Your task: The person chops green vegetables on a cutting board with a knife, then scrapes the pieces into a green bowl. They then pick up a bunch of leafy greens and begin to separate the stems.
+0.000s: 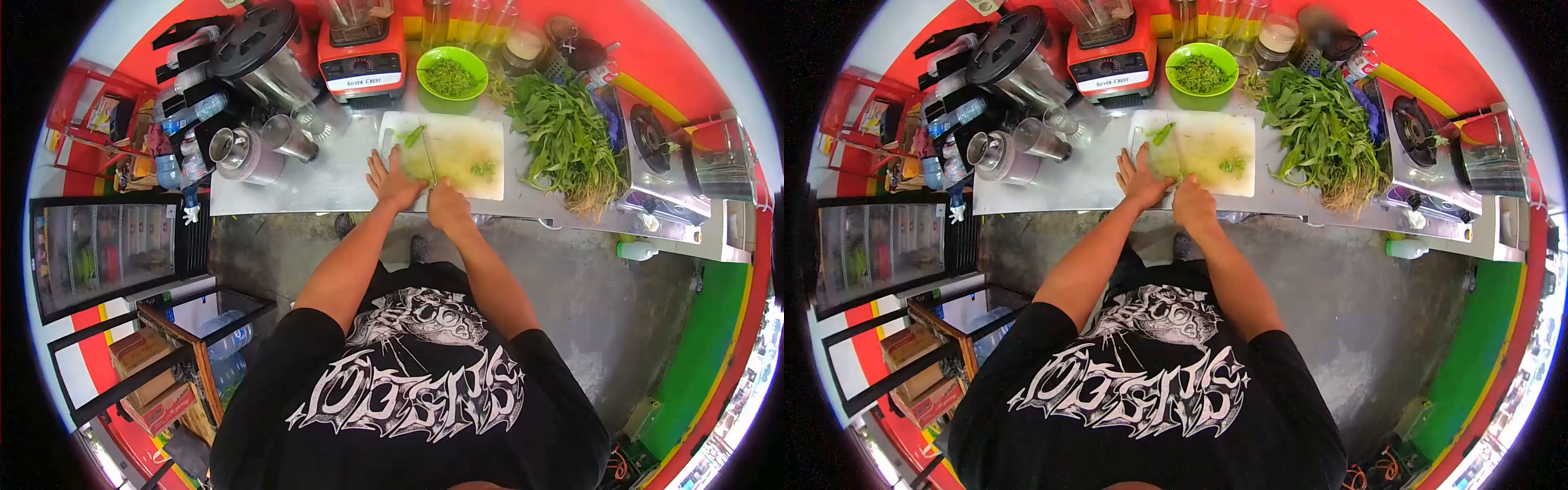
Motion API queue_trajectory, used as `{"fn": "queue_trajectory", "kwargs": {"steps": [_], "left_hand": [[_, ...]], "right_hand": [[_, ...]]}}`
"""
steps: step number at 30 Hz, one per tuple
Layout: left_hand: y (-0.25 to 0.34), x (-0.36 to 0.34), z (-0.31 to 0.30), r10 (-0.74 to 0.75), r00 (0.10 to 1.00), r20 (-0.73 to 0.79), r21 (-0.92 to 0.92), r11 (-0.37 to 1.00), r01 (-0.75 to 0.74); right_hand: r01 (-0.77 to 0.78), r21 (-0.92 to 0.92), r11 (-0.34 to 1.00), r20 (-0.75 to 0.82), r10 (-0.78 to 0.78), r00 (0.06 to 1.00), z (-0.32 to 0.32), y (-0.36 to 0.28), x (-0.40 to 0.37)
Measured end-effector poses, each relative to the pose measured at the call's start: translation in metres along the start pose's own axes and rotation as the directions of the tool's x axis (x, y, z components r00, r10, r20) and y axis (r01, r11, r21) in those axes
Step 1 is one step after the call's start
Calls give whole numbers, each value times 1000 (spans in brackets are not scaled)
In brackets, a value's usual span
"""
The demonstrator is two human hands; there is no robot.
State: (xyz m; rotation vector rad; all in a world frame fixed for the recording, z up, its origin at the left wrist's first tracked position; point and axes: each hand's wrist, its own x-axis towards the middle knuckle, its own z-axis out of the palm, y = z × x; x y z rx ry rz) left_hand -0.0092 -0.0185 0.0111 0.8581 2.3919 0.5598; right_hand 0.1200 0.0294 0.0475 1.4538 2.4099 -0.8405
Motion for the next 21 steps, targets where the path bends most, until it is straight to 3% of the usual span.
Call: {"fn": "queue_trajectory", "kwargs": {"steps": [21], "left_hand": [[-3,2,0,12,1000,25,34,999,-12]], "right_hand": [[19,54,998,-40,-16,999,10,3,0]]}}
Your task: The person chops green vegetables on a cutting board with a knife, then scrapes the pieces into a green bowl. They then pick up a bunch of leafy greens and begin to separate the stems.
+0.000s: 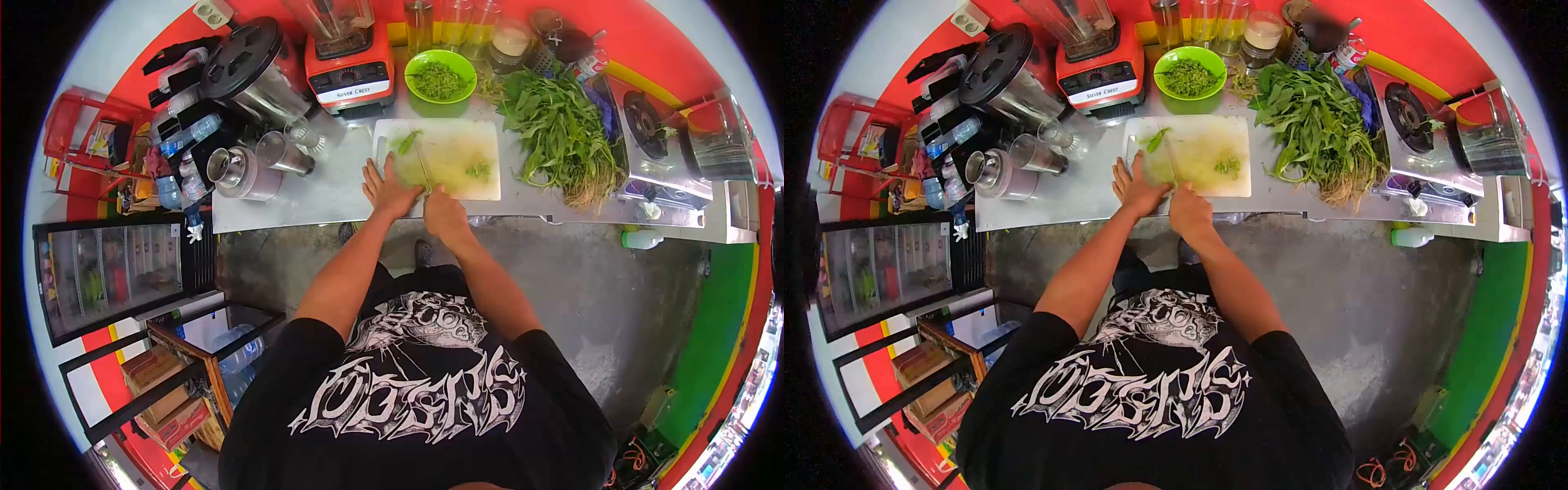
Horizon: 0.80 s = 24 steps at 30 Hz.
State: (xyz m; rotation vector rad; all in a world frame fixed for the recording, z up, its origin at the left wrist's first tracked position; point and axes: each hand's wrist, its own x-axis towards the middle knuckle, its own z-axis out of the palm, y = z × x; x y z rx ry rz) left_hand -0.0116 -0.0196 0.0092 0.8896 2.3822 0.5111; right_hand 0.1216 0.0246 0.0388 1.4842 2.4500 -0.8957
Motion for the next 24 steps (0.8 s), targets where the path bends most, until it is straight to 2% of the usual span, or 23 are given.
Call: {"fn": "queue_trajectory", "kwargs": {"steps": [5,11,13,24], "left_hand": [[-6,3,5,25,999,-24,22,999,-24],[1,0,1,0,1000,-4,18,1000,0],[0,1,0,1,1000,-3,17,1000,-1],[-1,1,1,15,1000,-2,31,999,-15]], "right_hand": [[-59,35,998,46,57,997,-3,0,1],[114,-53,992,44,-112,993,18,16,8],[-6,16,1000,44,5,999,-3,5,-7],[38,45,998,38,-40,998,4,10,1]]}}
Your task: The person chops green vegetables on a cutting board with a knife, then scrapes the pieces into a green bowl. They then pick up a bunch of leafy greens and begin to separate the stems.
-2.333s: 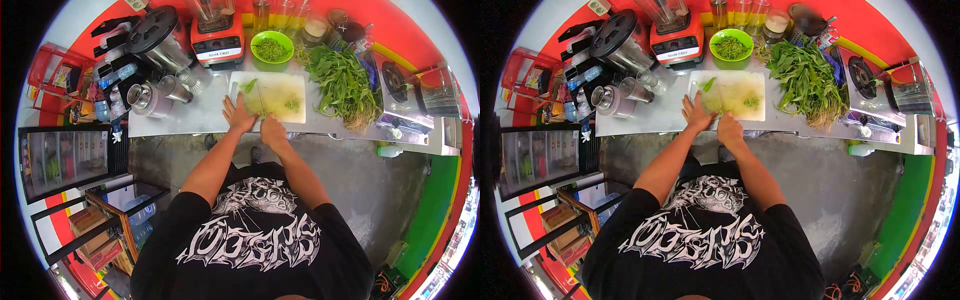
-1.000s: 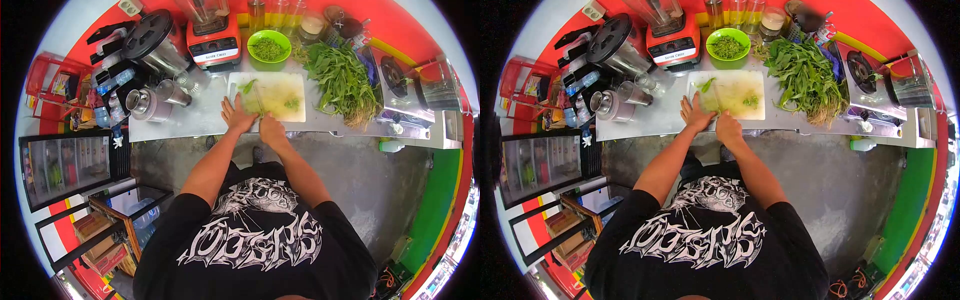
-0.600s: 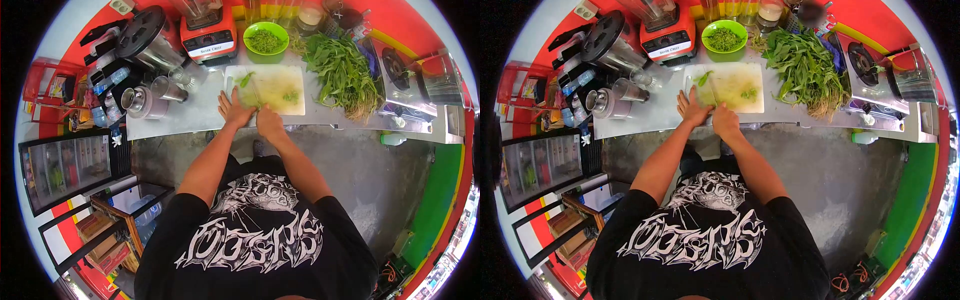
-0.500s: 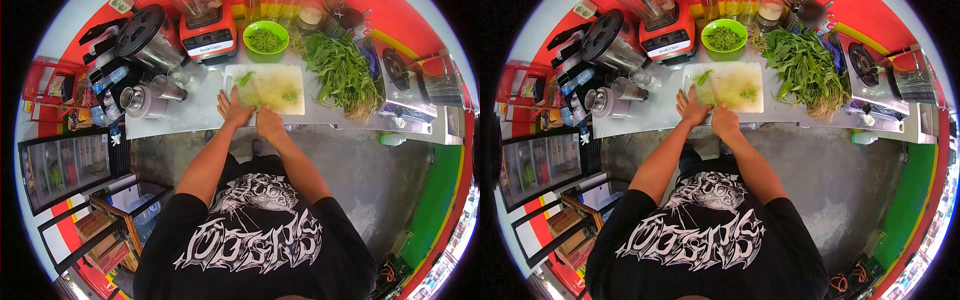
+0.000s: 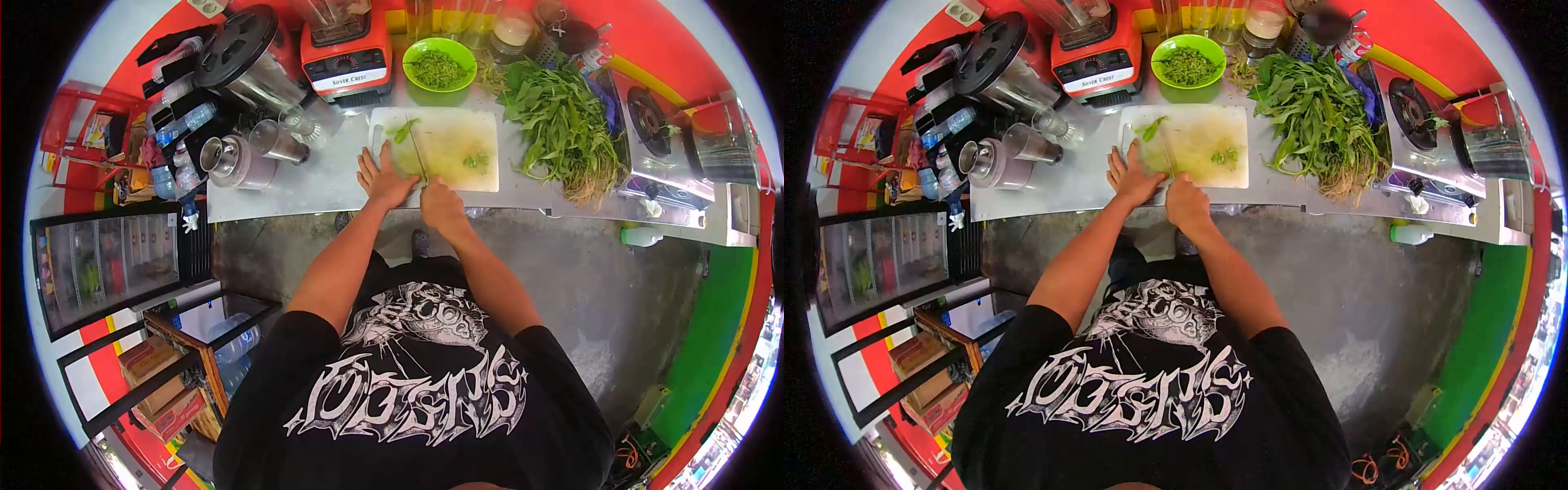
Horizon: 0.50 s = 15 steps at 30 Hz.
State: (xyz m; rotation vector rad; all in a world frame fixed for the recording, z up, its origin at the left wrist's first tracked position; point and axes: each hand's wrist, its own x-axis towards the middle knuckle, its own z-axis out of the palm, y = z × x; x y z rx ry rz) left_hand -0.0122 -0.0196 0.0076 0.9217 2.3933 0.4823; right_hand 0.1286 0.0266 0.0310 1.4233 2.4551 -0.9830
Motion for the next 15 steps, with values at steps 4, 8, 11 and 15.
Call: {"fn": "queue_trajectory", "kwargs": {"steps": [4,8,11,15], "left_hand": [[3,-2,-3,-18,1000,13,-11,1000,18],[1,0,-2,-8,1000,0,2,1000,8],[2,-3,0,-18,1000,5,-20,1000,18],[1,-2,0,-3,1000,-22,-2,1000,3]], "right_hand": [[0,-21,1000,6,0,1000,-3,-4,5],[-46,-10,999,-17,46,999,1,-5,-2],[-51,-23,998,10,51,999,0,-3,2],[18,-89,996,31,-15,999,-8,-7,1]]}}
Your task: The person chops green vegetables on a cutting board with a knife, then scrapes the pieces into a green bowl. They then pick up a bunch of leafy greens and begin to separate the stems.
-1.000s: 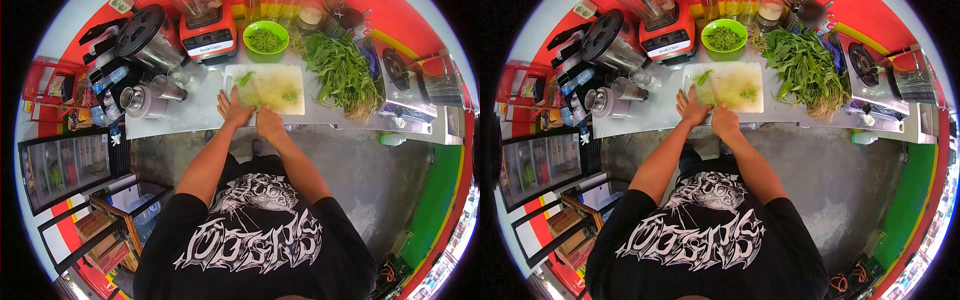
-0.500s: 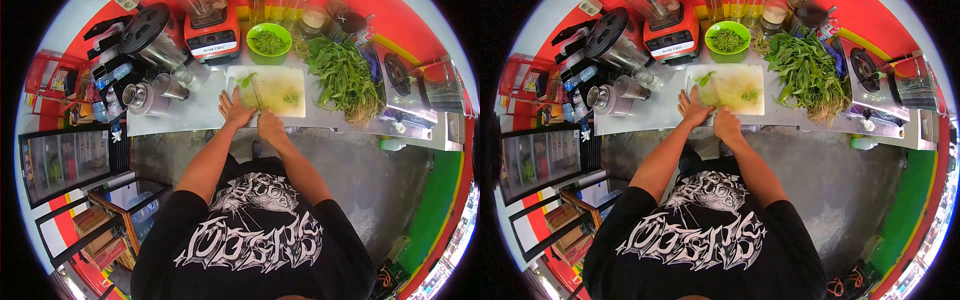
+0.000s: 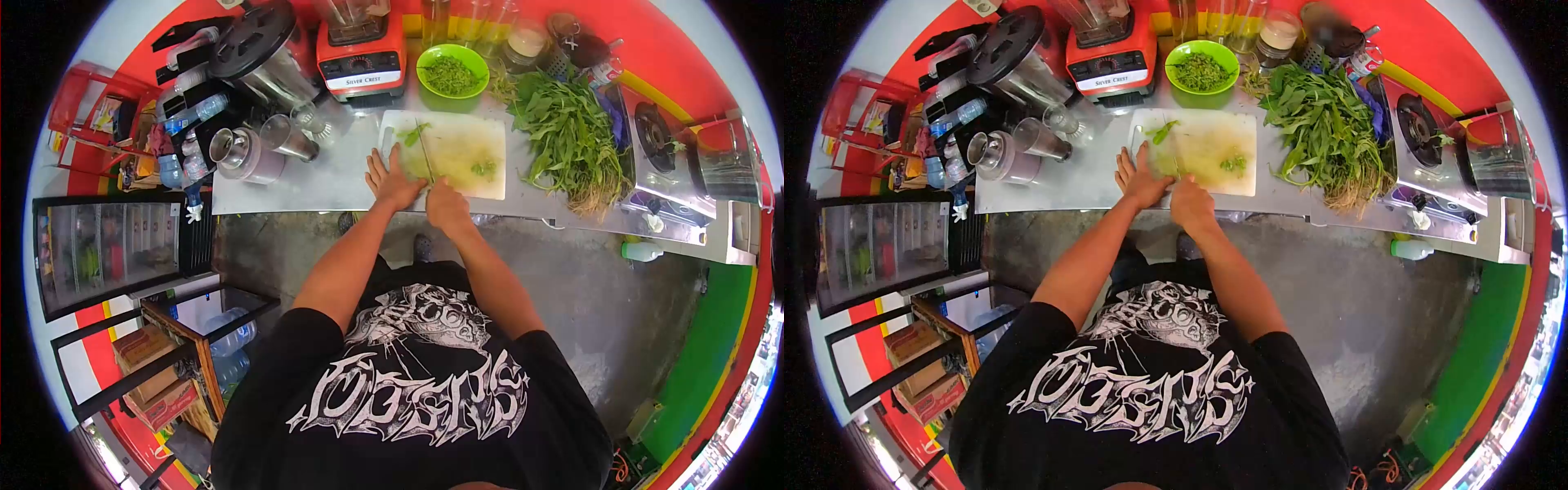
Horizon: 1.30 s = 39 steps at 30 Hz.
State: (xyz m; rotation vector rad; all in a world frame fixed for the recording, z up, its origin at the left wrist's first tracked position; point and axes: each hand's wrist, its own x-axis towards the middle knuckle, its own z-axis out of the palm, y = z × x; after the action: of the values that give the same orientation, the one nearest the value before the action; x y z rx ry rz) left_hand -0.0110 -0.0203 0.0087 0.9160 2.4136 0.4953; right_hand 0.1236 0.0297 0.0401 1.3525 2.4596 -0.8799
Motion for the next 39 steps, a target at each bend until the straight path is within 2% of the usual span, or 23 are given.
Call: {"fn": "queue_trajectory", "kwargs": {"steps": [2,4,11,20,22,25,29,34,37,39], "left_hand": [[5,-2,-3,-28,1000,12,13,1000,27],[4,-1,-2,-21,1000,6,5,1000,21],[4,0,-2,-16,1000,8,-12,1000,16],[1,1,1,-11,1000,-2,-13,1000,11],[3,-1,0,-15,1000,-1,-5,1000,15],[2,0,-1,-16,1000,-1,-6,1000,16],[0,1,2,0,1000,-11,-17,1000,0],[2,-1,-1,10,1000,-9,-25,1000,-11],[-2,3,1,0,1000,11,-29,1000,0],[-6,5,3,12,999,33,-26,1000,-11]], "right_hand": [[1,-5,1000,32,-1,999,-1,-3,-5],[-89,90,992,45,85,995,-5,-6,-11],[-31,35,999,23,30,999,-5,-4,-2],[-87,89,992,15,86,996,1,-5,-2],[-48,15,999,9,48,999,0,-6,0],[-62,56,997,26,60,998,-5,-9,-8],[-47,16,999,36,47,998,6,-4,-9],[-30,42,999,-53,32,998,10,-3,-2],[-101,72,992,-28,103,994,6,-5,-2],[-86,86,993,-54,91,994,8,-3,-5]]}}
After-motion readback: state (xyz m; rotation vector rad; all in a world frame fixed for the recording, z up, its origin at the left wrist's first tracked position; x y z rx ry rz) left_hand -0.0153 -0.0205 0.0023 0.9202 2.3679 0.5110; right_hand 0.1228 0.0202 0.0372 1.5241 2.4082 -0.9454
